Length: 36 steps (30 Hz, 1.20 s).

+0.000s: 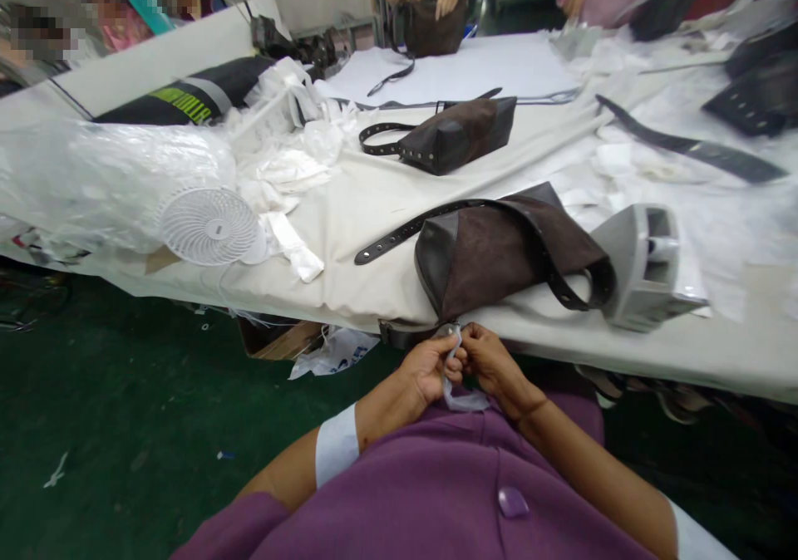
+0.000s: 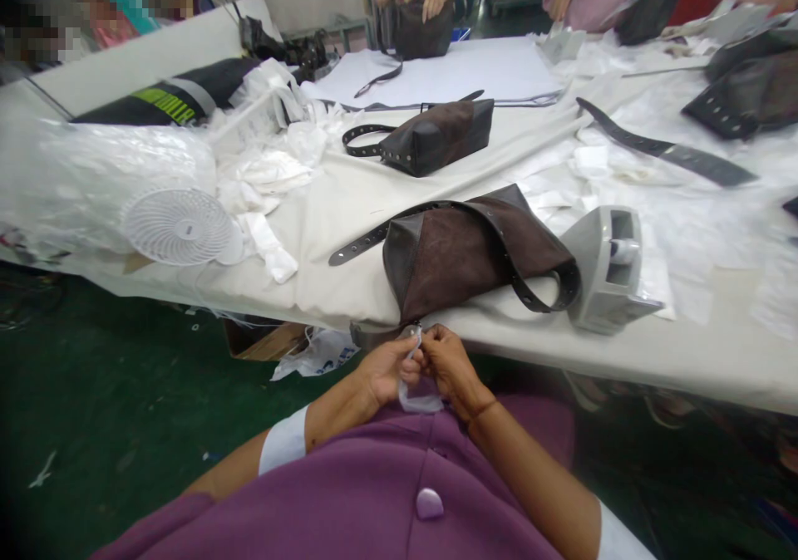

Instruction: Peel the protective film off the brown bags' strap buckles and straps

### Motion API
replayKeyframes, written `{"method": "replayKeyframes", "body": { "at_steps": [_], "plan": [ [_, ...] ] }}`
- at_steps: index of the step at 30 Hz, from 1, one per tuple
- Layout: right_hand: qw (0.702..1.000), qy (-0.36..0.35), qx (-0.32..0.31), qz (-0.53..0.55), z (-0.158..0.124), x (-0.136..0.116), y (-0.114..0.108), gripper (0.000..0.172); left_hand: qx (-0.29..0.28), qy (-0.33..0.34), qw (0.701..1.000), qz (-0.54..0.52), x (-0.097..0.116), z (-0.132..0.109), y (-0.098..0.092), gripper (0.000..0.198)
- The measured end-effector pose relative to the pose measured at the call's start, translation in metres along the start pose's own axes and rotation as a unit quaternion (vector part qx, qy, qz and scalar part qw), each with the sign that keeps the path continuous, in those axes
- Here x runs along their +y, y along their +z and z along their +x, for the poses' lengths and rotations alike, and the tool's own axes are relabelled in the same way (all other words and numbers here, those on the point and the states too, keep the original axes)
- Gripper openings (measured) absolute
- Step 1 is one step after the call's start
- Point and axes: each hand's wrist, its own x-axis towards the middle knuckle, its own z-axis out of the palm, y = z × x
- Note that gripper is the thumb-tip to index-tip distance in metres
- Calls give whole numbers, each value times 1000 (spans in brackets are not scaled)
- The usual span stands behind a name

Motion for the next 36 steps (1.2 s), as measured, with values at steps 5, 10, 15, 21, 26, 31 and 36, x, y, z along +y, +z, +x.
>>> {"method": "replayKeyframes", "body": {
  "at_steps": [5,10,15,21,26,31,36],
  "plan": [
    [997,-63,-6,-45,0,-5,-19,27,27,43,998,33,-8,6,-5,16],
    [998,-64,8,-16,-3,-5,-33,31,45,109,990,78,-16,10,-6,19],
    [991,6,-133,17,-1,-6,-18,33,63,137,984,99,-21,13,-5,22],
    [998,-25,-63,-18,2,-11,-5,26,67,196,976,75,-29,21,-14,20],
    [998,-21,-44,-28,0,-16,-2,22,6,210,978,17,-24,14,-16,34],
    [997,11,-71,-21,5,-16,-5,21,-9,188,982,0,-18,12,-15,27],
    [992,27,-118,-34,13,-16,-14,24,-14,186,982,5,-18,12,-16,23]
  ]
}}
